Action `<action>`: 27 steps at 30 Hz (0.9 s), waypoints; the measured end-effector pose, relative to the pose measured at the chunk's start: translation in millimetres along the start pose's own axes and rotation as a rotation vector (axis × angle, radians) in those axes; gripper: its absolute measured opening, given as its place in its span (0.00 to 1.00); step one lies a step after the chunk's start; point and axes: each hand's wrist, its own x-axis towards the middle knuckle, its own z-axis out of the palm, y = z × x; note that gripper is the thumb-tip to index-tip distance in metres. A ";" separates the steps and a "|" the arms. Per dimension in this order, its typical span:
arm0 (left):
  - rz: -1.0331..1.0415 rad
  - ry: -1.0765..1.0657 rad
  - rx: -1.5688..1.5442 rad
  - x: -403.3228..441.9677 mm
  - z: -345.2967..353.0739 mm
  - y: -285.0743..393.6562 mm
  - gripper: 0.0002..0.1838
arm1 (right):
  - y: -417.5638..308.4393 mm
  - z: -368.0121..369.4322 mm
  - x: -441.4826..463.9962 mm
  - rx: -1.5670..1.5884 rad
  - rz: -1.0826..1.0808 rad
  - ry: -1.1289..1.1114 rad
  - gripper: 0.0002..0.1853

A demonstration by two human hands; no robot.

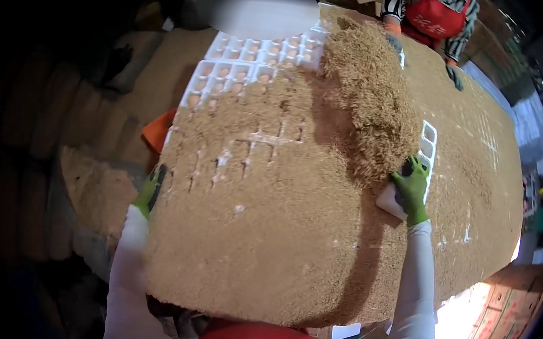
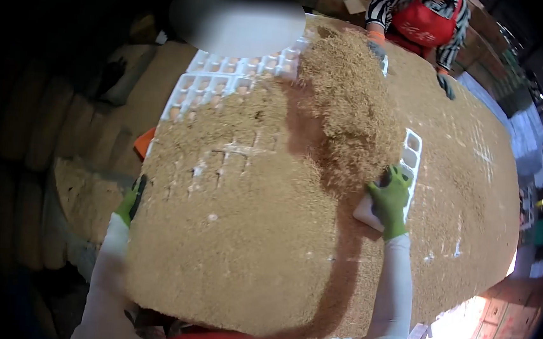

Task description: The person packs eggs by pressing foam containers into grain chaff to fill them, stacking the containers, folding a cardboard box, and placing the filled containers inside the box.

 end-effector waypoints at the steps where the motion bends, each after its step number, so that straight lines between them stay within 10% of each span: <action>1: 0.042 -0.012 -0.061 -5.5 0.7 2.6 0.26 | -38.0 5.5 3.6 0.075 0.089 -0.194 0.17; 9: 0.310 -0.099 -0.423 65.7 7.1 -79.1 0.26 | -273.2 75.5 13.2 -0.224 -0.141 -0.245 0.28; 14: 0.432 0.055 -0.430 54.3 4.4 -66.3 0.25 | -269.9 96.0 -1.5 0.063 -0.321 -0.224 0.34; 16: 0.383 -0.033 -0.585 1.7 -1.4 -21.3 0.26 | -294.1 69.5 -8.6 0.048 -0.068 -0.541 0.40; 18: 0.396 -0.069 -0.512 43.2 9.2 -52.7 0.27 | -331.8 88.6 -33.4 -0.195 -0.239 -0.279 0.40; 27: 0.458 0.034 -0.609 22.6 -1.1 -36.0 0.27 | -518.4 182.3 -7.1 -0.086 -0.515 -0.427 0.35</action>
